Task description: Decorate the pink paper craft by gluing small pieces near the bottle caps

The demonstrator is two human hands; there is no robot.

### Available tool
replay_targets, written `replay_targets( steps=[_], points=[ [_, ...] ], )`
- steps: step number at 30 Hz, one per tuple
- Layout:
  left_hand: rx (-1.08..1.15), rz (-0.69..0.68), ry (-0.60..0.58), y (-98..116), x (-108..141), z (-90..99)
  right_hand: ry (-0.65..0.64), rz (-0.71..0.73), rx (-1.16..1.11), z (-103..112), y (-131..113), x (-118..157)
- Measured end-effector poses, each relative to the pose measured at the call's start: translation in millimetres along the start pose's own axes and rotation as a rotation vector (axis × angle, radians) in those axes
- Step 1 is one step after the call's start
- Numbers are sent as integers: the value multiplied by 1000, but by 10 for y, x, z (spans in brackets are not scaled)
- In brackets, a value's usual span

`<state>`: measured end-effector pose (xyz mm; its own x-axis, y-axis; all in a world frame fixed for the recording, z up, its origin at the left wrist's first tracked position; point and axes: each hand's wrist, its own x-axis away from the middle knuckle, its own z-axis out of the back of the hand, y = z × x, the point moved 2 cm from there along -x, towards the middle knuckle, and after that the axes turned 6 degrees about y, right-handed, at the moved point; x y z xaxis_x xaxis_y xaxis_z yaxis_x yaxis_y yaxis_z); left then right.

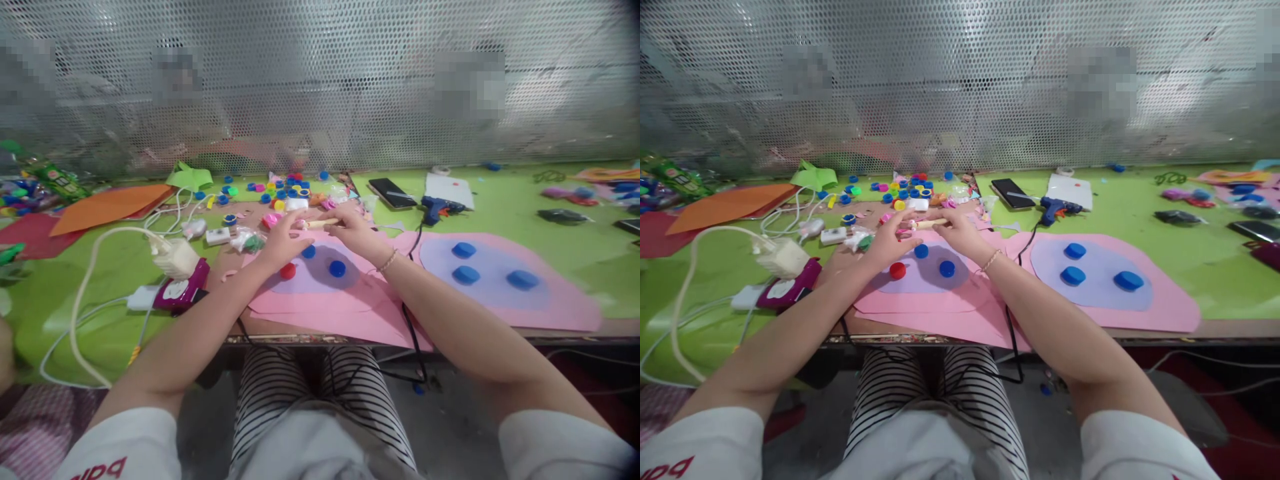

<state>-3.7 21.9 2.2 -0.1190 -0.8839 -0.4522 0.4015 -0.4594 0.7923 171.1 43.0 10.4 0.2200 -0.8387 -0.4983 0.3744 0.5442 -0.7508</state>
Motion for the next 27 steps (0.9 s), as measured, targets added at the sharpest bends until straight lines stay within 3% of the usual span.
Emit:
replay_targets(
  steps=[6, 19, 27],
  points=[
    [-136, -67, 41, -57, -21, 1, 11, -34, 11, -3, 61, -10],
    [-113, -84, 60, -24, -22, 3, -56, -60, -45, -41, -2, 28],
    [-104, -61, 80, 19, -15, 11, -61, -76, 36, -22, -22, 26]
  ],
)
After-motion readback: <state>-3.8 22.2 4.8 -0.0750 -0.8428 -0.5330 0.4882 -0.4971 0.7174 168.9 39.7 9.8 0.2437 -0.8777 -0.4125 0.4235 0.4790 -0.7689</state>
